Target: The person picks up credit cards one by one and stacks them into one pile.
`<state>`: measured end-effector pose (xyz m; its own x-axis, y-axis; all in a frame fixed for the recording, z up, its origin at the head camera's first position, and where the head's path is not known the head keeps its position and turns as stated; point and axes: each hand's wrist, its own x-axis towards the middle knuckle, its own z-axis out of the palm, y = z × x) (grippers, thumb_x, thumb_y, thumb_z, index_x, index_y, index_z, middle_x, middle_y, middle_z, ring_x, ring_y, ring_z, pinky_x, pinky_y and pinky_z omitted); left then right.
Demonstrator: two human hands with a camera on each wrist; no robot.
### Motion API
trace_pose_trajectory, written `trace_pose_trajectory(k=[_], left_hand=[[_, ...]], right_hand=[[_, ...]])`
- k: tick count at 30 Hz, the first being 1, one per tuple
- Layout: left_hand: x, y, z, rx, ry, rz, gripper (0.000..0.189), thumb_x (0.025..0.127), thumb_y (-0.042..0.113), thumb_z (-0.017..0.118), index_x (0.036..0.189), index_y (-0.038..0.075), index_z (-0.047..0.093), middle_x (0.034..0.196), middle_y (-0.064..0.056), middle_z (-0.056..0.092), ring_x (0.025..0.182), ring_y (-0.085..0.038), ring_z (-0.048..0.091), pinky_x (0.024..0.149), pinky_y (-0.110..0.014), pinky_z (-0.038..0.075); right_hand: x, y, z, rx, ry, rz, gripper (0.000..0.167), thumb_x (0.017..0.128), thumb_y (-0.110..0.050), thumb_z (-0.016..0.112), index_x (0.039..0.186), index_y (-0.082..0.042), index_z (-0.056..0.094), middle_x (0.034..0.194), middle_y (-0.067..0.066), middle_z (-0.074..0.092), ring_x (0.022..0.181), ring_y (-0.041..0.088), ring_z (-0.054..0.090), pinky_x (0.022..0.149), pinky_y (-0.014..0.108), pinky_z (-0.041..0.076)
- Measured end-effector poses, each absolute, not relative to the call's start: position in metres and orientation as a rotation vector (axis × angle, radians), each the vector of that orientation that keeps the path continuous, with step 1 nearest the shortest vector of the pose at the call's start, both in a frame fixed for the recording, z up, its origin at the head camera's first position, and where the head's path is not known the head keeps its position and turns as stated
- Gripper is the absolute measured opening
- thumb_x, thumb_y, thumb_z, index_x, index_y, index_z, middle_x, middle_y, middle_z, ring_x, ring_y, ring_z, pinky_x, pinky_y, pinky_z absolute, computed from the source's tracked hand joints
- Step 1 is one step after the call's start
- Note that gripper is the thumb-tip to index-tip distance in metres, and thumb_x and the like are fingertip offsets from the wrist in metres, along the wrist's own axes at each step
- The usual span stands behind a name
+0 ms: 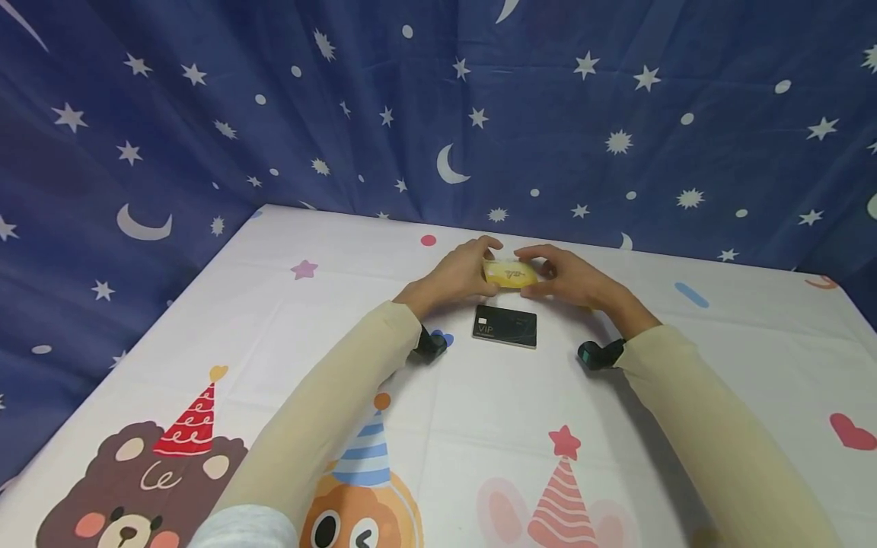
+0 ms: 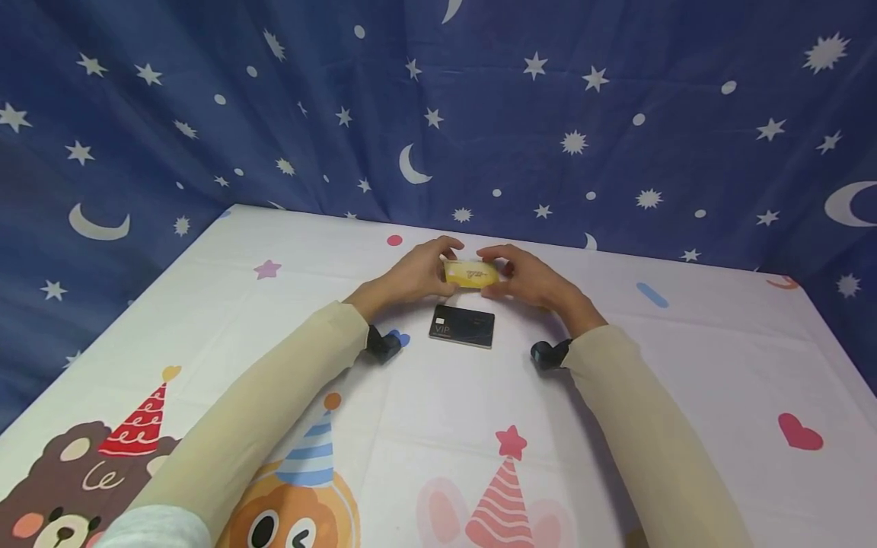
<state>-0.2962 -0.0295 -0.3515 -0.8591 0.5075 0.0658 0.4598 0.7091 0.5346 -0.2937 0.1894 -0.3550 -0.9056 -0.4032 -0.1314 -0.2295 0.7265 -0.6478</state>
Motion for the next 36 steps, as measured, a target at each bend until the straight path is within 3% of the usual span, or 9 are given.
trace_pose_trajectory(k=[11, 20, 27, 36], left_hand=[[-0.298, -0.040, -0.351, 0.859, 2.659, 1.085, 0.068, 0.077, 0.009, 0.073, 0.137, 0.002, 0.043, 0.124, -0.014, 0.056, 0.083, -0.017, 0.056, 0.073, -0.022, 0.044], [-0.291, -0.042, -0.347, 0.879, 2.612, 1.052, 0.071, 0.079, 0.008, 0.073, 0.141, 0.008, 0.039, 0.122, -0.013, 0.051, 0.088, -0.019, 0.054, 0.078, -0.024, 0.043], [-0.285, -0.045, -0.342, 0.865, 2.635, 1.127, 0.074, 0.076, 0.015, 0.080, 0.139, 0.009, 0.042, 0.116, -0.007, 0.054, 0.083, -0.020, 0.054, 0.072, -0.025, 0.042], [-0.273, -0.052, -0.340, 0.892, 2.628, 1.176, 0.071, 0.077, 0.016, 0.080, 0.138, 0.011, 0.045, 0.116, -0.004, 0.058, 0.088, -0.020, 0.053, 0.073, -0.028, 0.041]], right_hand=[[-0.286, 0.197, -0.354, -0.615, 2.684, -0.984, 0.065, 0.082, -0.029, 0.077, 0.140, -0.018, 0.048, 0.135, 0.007, 0.048, 0.112, 0.030, 0.048, 0.092, 0.048, 0.038], [-0.276, 0.199, -0.351, -0.673, 2.749, -1.051, 0.064, 0.078, -0.024, 0.081, 0.136, -0.015, 0.053, 0.124, 0.007, 0.057, 0.104, 0.026, 0.049, 0.086, 0.043, 0.041], [-0.268, 0.200, -0.346, -0.732, 2.792, -1.105, 0.065, 0.078, -0.019, 0.081, 0.137, -0.013, 0.052, 0.121, 0.005, 0.060, 0.097, 0.022, 0.050, 0.078, 0.039, 0.044], [-0.250, 0.199, -0.343, -0.671, 2.781, -1.170, 0.065, 0.078, -0.023, 0.081, 0.136, -0.015, 0.052, 0.120, 0.004, 0.059, 0.099, 0.021, 0.047, 0.082, 0.040, 0.043]])
